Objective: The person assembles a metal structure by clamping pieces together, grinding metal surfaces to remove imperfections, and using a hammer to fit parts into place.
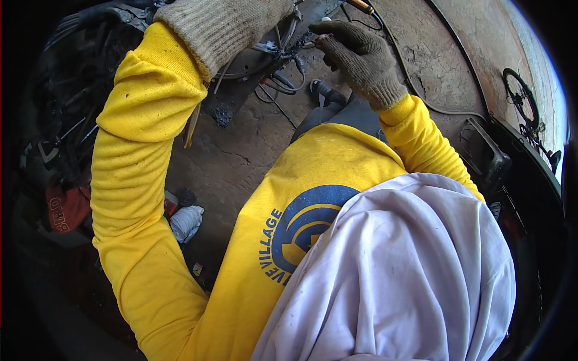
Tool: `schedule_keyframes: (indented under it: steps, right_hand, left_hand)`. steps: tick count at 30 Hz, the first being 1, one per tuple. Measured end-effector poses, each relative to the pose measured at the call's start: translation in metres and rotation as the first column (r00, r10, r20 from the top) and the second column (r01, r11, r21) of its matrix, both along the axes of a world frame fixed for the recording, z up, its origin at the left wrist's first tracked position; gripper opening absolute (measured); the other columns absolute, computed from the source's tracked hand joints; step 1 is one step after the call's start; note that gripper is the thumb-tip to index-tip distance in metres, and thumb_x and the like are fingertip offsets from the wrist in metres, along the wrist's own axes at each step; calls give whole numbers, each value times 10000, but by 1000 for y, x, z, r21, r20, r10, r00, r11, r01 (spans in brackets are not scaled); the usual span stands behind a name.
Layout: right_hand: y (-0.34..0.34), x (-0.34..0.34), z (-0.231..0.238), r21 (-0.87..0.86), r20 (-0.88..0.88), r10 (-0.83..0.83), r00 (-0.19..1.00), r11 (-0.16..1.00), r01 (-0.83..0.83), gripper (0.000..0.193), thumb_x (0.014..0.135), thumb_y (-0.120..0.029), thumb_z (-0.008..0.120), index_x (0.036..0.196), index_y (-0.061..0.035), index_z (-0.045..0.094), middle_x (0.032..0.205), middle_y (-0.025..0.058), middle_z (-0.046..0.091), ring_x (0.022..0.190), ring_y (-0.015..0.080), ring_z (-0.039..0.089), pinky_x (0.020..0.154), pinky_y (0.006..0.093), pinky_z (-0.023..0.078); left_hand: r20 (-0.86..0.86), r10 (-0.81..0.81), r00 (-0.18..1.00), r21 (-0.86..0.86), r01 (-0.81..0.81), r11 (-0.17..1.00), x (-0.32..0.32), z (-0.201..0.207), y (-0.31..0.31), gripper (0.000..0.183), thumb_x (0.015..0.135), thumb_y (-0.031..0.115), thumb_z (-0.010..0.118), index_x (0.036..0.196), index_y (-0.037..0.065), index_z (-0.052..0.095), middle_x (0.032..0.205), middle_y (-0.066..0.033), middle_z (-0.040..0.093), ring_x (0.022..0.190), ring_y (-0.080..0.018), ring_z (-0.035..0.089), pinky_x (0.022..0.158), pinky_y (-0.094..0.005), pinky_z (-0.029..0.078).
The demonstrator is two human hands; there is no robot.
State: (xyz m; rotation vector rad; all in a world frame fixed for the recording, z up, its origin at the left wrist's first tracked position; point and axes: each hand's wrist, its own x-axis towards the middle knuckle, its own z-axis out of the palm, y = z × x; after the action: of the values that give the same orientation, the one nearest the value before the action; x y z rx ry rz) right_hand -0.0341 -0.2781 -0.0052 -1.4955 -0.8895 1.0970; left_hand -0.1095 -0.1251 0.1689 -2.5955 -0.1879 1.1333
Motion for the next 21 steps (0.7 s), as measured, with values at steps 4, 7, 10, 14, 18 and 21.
schedule_keyframes:
  steps: [4, 7, 10, 14, 18, 21]
  right_hand:
    - [13, -2, 6, 38, 171, 53, 984, 997, -61, 288, 922, -279, 720, 1162, -121, 733, 1024, 103, 751, 855, 177, 729, 759, 287, 584]
    - [21, -7, 5, 52, 177, 136, 975, 988, -148, 280, 927, -289, 706, 1162, -138, 732, 1042, 100, 748, 900, 204, 733, 792, 309, 583]
    - [28, -12, 3, -15, 289, 173, 942, 984, -176, 276, 935, -304, 685, 1158, -147, 728, 1035, 102, 744, 904, 243, 730, 808, 327, 577]
    - [35, -26, -2, 7, 273, 210, 939, 975, -220, 331, 927, -381, 662, 1138, -133, 724, 1025, 119, 733, 906, 307, 713, 801, 375, 567]
    - [41, -26, 4, -45, 315, 189, 930, 982, -184, 344, 914, -393, 651, 1116, -125, 726, 1008, 142, 724, 908, 343, 699, 797, 409, 560]
    - [42, -27, 9, -36, 339, 183, 923, 983, -182, 316, 916, -353, 641, 1109, -117, 724, 1001, 151, 720, 914, 356, 691, 802, 421, 555]
  left_hand:
    - [-293, 94, 951, -57, -115, 992, 10, -3, 6, 283, 807, 91, 693, 1085, 63, 736, 1093, -131, 729, 1022, -295, 708, 832, -375, 587]
    - [-37, 67, 997, 25, -66, 997, -6, -10, 1, 306, 796, 102, 718, 1100, 67, 736, 1120, -127, 725, 1028, -285, 708, 837, -372, 583]
    - [-97, 8, 995, -28, -11, 1000, 2, -6, 7, 273, 810, 103, 702, 1077, 67, 744, 1114, -134, 727, 1017, -278, 712, 832, -374, 580]
    - [-150, 98, 984, -112, -115, 987, -8, -12, 13, 221, 821, 130, 669, 1015, 66, 754, 1067, -124, 738, 980, -271, 717, 796, -384, 577]
    - [252, -179, 951, 216, 125, 968, -32, -37, -1, 177, 839, 159, 655, 1003, 163, 722, 927, -11, 684, 998, -179, 683, 818, -333, 535]
    - [234, -108, 966, 144, 75, 987, -35, -51, 11, 151, 818, 199, 673, 935, 125, 732, 922, -13, 704, 900, -159, 667, 820, -353, 530]
